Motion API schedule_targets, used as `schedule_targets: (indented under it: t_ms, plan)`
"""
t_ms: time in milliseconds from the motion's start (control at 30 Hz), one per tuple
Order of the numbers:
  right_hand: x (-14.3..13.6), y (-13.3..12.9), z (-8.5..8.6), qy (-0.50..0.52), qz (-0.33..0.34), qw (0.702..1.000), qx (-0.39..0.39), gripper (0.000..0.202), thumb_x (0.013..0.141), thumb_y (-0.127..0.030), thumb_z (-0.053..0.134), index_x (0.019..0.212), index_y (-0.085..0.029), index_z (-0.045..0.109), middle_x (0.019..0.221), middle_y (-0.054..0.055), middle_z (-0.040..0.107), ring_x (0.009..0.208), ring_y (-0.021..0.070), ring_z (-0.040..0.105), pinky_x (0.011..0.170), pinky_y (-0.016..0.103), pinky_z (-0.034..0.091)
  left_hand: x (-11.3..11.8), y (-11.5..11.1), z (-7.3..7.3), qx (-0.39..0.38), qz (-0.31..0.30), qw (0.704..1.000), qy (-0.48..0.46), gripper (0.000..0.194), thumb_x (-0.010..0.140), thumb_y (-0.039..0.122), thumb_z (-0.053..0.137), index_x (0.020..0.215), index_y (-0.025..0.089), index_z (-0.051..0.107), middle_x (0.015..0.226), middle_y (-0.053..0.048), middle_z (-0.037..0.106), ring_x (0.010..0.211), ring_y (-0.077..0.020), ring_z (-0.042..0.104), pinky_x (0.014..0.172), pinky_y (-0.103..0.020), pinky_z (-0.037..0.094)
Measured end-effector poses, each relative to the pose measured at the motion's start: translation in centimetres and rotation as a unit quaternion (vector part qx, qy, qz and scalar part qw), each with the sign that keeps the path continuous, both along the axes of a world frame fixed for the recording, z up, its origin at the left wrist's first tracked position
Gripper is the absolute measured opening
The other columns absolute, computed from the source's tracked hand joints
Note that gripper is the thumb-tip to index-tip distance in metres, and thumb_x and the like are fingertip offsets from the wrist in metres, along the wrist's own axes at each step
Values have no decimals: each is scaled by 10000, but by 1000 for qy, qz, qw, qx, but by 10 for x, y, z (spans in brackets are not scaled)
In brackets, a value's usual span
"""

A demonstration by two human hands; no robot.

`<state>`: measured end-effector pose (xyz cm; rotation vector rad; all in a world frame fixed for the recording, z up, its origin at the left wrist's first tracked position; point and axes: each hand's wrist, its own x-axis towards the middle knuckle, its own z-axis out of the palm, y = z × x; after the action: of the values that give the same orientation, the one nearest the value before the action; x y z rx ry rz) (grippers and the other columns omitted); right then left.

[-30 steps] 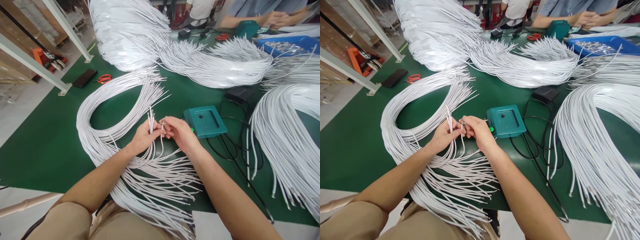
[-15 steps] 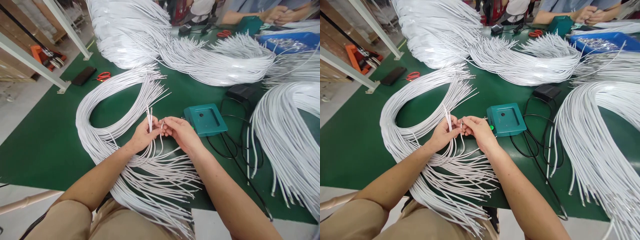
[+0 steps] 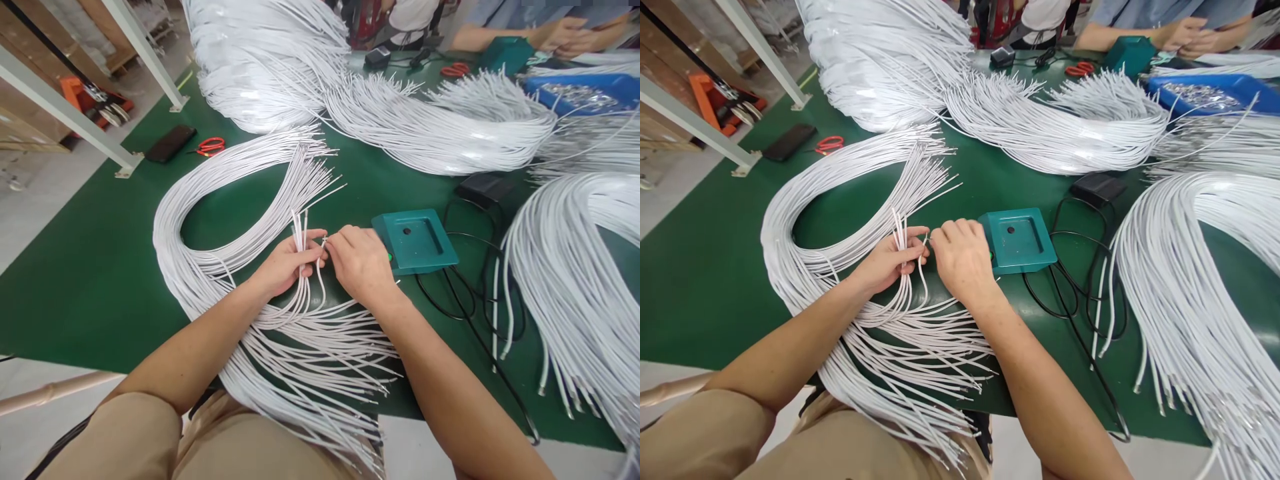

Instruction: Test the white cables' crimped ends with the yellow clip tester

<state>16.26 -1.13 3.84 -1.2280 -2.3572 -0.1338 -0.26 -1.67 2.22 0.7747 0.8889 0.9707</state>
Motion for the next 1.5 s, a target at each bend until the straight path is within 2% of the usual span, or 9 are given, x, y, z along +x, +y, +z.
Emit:
schedule_targets:
  t_ms: [167, 333, 667, 800, 900, 1167, 1267, 1367, 1500]
  plan:
    - [16, 12, 4, -71, -40, 996, -27, 222, 886, -132, 411, 901, -162, 631, 882, 92, 676, 882, 232, 516, 1010, 429, 250, -1, 3, -5, 61, 22, 988, 137, 480, 706, 262, 722, 1137, 147, 543, 725, -17, 635, 648, -127, 624, 402, -159, 365]
    - [22, 17, 3, -84, -25, 993, -79, 202, 833, -79, 446, 797, -172, 621, 766, 59, 672, 813, 208, 532, 1002, 389, 294, 1, 5, -7, 93, 19, 970, 224, 473, 720, 274, 696, 1141, 135, 533, 755, -26, 669, 532, -87, 580, 386, -162, 397]
    - [20, 17, 1, -86, -30, 994, -57, 242, 840, -75, 415, 785, -176, 628, 639, 56, 604, 785, 220, 498, 1030, 431, 318, 2, 10, -14, 93, 5, 942, 322, 412, 704, 256, 697, 1085, 159, 574, 732, -19, 691, 424, -71, 530, 393, -192, 457]
    - [30, 15, 5, -57, -106, 993, -20, 217, 888, -229, 468, 1020, -150, 621, 1015, 128, 670, 1053, 284, 507, 1084, 572, 187, 0, 10, -18, 96, 3, 951, 293, 432, 690, 253, 713, 1090, 161, 577, 725, -28, 692, 480, -92, 565, 420, -197, 474]
    - [40, 14, 2, -45, -199, 979, 18, 383, 919, -303, 432, 1247, -128, 522, 1312, 194, 528, 1247, 352, 398, 1053, 658, 149, -4, 12, -20, 97, -10, 952, 290, 428, 693, 246, 707, 1095, 163, 583, 725, -32, 692, 501, -98, 573, 438, -199, 475]
    - [40, 13, -2, -13, -166, 986, 5, 384, 924, -289, 435, 1251, -118, 544, 1306, 181, 552, 1253, 320, 437, 1081, 594, 217, -14, 9, -11, 112, 3, 966, 233, 475, 696, 302, 717, 1125, 149, 582, 744, -37, 673, 636, -131, 611, 472, -191, 453]
    - [30, -15, 30, 56, -78, 995, -9, 326, 930, -224, 401, 1183, -180, 602, 1247, 110, 612, 1187, 255, 518, 1088, 523, 291, -14, 7, -6, 121, -22, 977, 174, 385, 714, 323, 710, 1040, 139, 616, 720, -23, 655, 597, -94, 567, 477, -173, 426]
    - [18, -74, 79, 129, 29, 991, -14, 401, 880, -155, 430, 1213, -298, 600, 1097, 39, 689, 1044, 228, 615, 1007, 459, 431, -12, 6, -4, 116, -41, 983, 135, 321, 708, 311, 721, 956, 132, 625, 691, -16, 649, 573, -77, 549, 488, -167, 418]
    - [4, -173, 114, 206, -23, 977, -58, 570, 775, -304, 567, 1320, -455, 494, 1024, -8, 716, 1002, 333, 643, 862, 541, 518, -11, 4, -2, 95, -55, 987, 114, 355, 683, 296, 743, 975, 123, 638, 714, -42, 665, 631, -112, 607, 508, -184, 436]
